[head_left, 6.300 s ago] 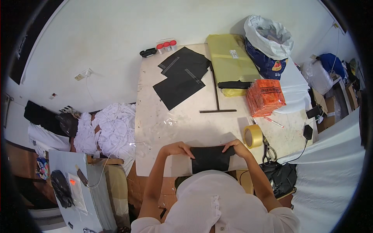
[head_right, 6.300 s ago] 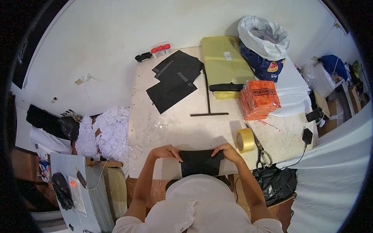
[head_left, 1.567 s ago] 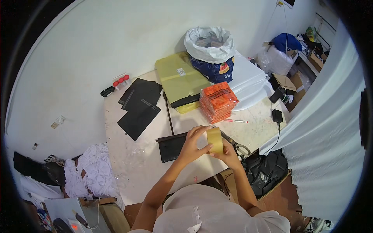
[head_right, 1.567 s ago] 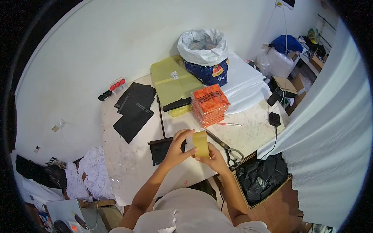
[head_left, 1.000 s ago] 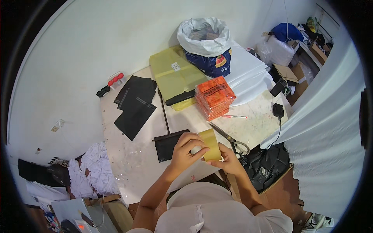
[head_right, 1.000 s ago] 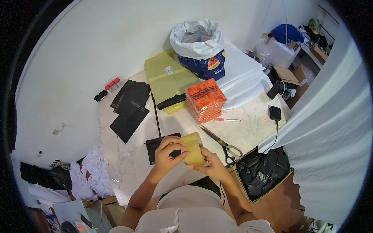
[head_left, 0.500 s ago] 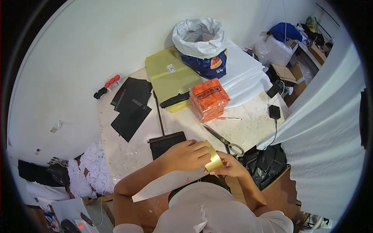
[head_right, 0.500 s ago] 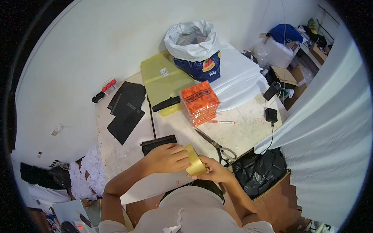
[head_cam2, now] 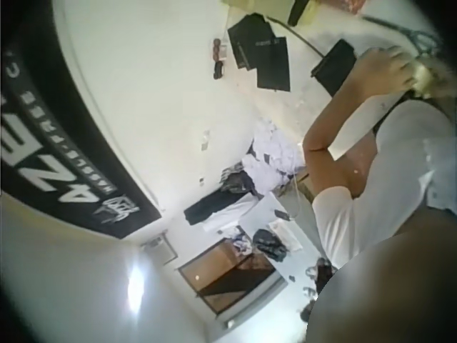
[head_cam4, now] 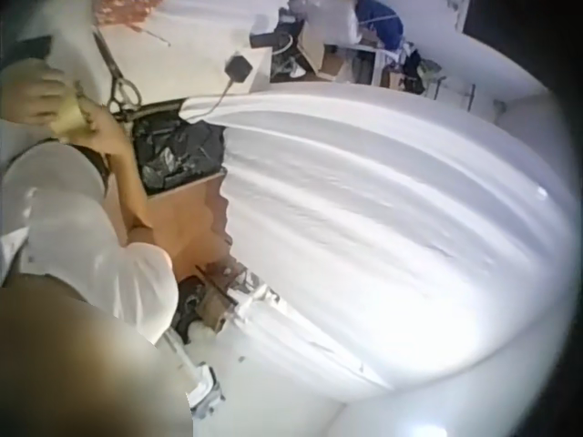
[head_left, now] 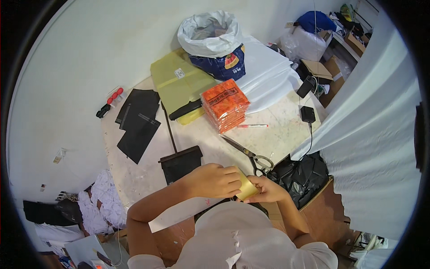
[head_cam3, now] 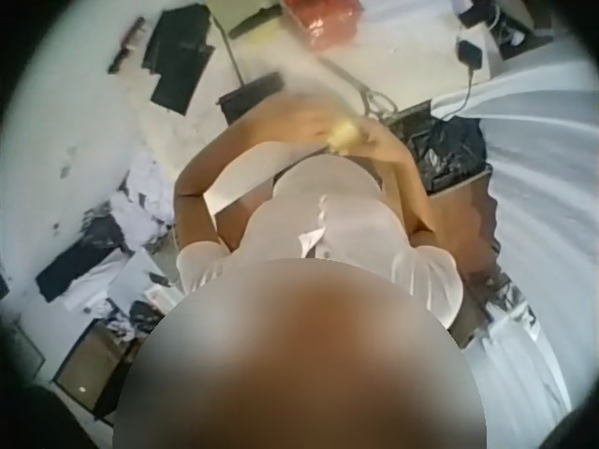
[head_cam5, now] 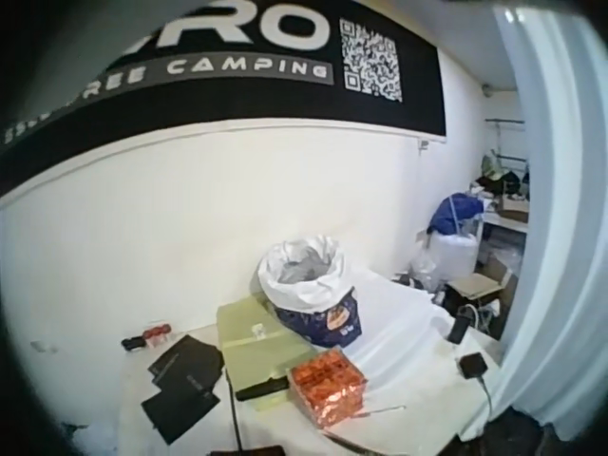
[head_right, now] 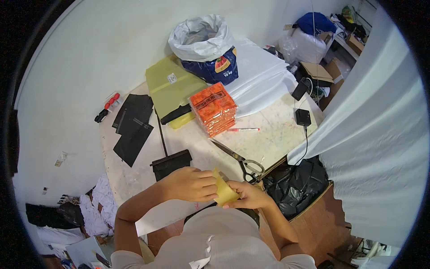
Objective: Packing items into black plastic bags, labeling them, and sealing with tape.
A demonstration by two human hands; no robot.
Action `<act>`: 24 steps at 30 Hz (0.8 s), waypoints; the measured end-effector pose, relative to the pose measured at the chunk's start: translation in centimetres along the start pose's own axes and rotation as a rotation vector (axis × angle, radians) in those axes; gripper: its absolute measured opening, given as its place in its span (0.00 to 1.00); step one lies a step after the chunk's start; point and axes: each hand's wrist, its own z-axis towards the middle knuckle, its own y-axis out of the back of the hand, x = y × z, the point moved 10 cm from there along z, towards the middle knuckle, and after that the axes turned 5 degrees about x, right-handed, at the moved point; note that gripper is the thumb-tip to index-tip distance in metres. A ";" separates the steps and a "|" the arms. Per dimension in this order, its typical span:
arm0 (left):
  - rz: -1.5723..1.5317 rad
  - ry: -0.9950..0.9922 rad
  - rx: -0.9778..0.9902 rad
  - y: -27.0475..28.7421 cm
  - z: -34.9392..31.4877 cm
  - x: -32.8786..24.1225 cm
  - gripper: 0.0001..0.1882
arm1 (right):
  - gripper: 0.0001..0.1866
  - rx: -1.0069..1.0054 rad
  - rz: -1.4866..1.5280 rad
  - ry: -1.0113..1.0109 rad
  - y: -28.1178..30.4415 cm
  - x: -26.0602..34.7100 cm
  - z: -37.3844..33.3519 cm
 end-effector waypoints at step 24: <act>-1.217 0.841 -0.717 -0.9 -12.7 9.3 0.02 | 0.24 -0.132 0.151 -0.006 -1.4 -3.9 -0.5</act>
